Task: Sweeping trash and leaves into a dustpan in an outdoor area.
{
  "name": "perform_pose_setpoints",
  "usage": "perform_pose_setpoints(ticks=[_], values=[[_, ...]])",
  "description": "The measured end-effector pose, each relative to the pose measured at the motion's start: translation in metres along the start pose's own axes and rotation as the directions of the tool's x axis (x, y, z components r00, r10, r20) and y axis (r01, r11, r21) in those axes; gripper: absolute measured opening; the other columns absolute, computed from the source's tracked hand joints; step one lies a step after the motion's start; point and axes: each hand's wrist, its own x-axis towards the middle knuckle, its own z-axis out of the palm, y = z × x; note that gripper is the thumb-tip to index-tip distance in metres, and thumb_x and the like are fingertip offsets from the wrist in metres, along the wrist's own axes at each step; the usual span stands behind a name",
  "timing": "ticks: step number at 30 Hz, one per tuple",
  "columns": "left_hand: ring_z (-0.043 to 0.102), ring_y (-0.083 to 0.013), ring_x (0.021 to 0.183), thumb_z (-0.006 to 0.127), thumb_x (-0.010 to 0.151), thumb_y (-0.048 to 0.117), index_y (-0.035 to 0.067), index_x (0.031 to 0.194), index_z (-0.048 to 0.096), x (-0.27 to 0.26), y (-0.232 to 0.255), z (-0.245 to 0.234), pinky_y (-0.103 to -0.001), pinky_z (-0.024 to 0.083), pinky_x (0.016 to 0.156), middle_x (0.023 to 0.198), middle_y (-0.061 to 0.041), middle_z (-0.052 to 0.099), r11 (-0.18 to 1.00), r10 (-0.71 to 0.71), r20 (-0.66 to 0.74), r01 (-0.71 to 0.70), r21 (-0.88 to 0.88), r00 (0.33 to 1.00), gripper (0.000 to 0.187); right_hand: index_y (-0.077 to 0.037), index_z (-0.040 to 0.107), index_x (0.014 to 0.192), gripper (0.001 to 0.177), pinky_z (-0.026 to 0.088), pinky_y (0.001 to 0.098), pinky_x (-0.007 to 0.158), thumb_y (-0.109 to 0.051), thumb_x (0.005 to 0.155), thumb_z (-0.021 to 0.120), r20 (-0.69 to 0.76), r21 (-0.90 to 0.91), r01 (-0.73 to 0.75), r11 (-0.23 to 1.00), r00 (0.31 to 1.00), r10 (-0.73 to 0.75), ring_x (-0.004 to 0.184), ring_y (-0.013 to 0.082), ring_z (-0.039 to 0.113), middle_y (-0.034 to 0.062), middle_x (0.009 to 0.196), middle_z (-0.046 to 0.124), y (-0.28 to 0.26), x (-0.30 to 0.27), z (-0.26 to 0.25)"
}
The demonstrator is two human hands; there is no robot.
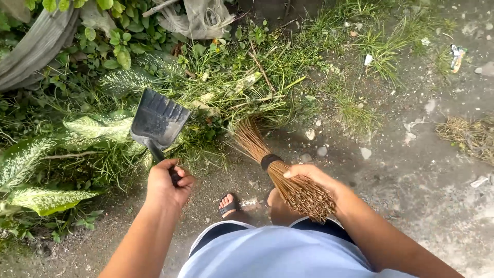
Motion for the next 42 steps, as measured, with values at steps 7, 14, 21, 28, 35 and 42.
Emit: perform_pose_setpoints(ticks=[7, 14, 21, 28, 35, 42], values=[[0.041, -0.0092, 0.047, 0.055, 0.094, 0.008, 0.01, 0.091, 0.041, -0.014, -0.011, 0.041, -0.022, 0.029, 0.04, 0.061, 0.0, 0.045, 0.991, 0.06, -0.051, -0.066, -0.114, 0.997, 0.014, 0.009, 0.059, 0.124, 0.068, 0.052, 0.0249, 0.039, -0.035, 0.073, 0.068, -0.166, -0.272, 0.032, 0.962, 0.983, -0.08, 0.05, 0.0211, 0.063, 0.0177, 0.073, 0.066, -0.108, -0.107, -0.185], [0.043, -0.0088, 0.047, 0.057, 0.094, 0.011, 0.01, 0.09, 0.042, -0.013, -0.014, 0.078, -0.022, 0.028, 0.04, 0.061, 0.0, 0.047, 0.99, 0.058, -0.056, -0.065, -0.124, 0.997, 0.015, 0.01, 0.055, 0.116, 0.062, 0.054, 0.0292, 0.035, -0.039, 0.079, 0.064, -0.114, -0.217, 0.16, 0.963, 0.976, -0.187, 0.047, 0.0229, 0.064, 0.0184, 0.075, 0.065, -0.187, -0.077, -0.245], [0.043, -0.0093, 0.047, 0.057, 0.095, 0.011, 0.01, 0.086, 0.044, 0.043, 0.007, 0.134, -0.022, 0.028, 0.039, 0.063, 0.0, 0.046, 0.997, -0.021, -0.054, 0.017, -0.076, 0.998, 0.016, 0.001, 0.054, 0.126, 0.057, 0.056, 0.0349, 0.052, -0.038, 0.085, 0.063, -0.476, -0.105, 0.234, 0.966, 0.841, -0.256, 0.066, 0.0263, 0.066, 0.0151, 0.089, 0.066, -0.251, 0.011, -0.194], [0.04, -0.0112, 0.046, 0.054, 0.093, 0.01, 0.011, 0.089, 0.046, 0.094, 0.057, 0.212, -0.022, 0.027, 0.039, 0.062, -0.001, 0.047, 0.998, -0.053, -0.062, 0.052, -0.02, 0.997, 0.009, -0.011, 0.054, 0.133, 0.064, 0.057, 0.04, 0.053, -0.034, 0.075, 0.068, -0.108, -0.08, -0.051, 0.996, 0.993, 0.042, 0.067, 0.0249, 0.068, 0.0162, 0.094, 0.069, -0.278, 0.047, -0.067], [0.042, -0.01, 0.049, 0.055, 0.096, 0.01, 0.01, 0.093, 0.042, 0.131, 0.091, 0.253, -0.022, 0.029, 0.04, 0.064, -0.001, 0.047, 0.996, -0.084, -0.056, 0.086, 0.034, 0.995, 0.013, -0.016, 0.048, 0.15, 0.081, 0.054, 0.0347, 0.047, -0.037, 0.075, 0.066, -0.251, -0.211, -0.068, 0.975, 0.968, 0.014, 0.056, 0.0261, 0.066, 0.0229, 0.086, 0.07, -0.336, -0.065, -0.138], [0.039, -0.012, 0.045, 0.058, 0.094, 0.014, 0.009, 0.088, 0.042, 0.15, 0.092, 0.275, -0.023, 0.028, 0.039, 0.061, -0.003, 0.045, 0.987, -0.104, -0.013, 0.104, 0.122, 0.995, 0.017, -0.021, 0.045, 0.155, 0.077, 0.063, 0.0418, 0.062, -0.019, 0.08, 0.061, -0.189, -0.05, 0.239, 0.97, 0.951, -0.245, 0.074, 0.0309, 0.074, 0.0235, 0.101, 0.073, -0.391, -0.039, -0.048]])
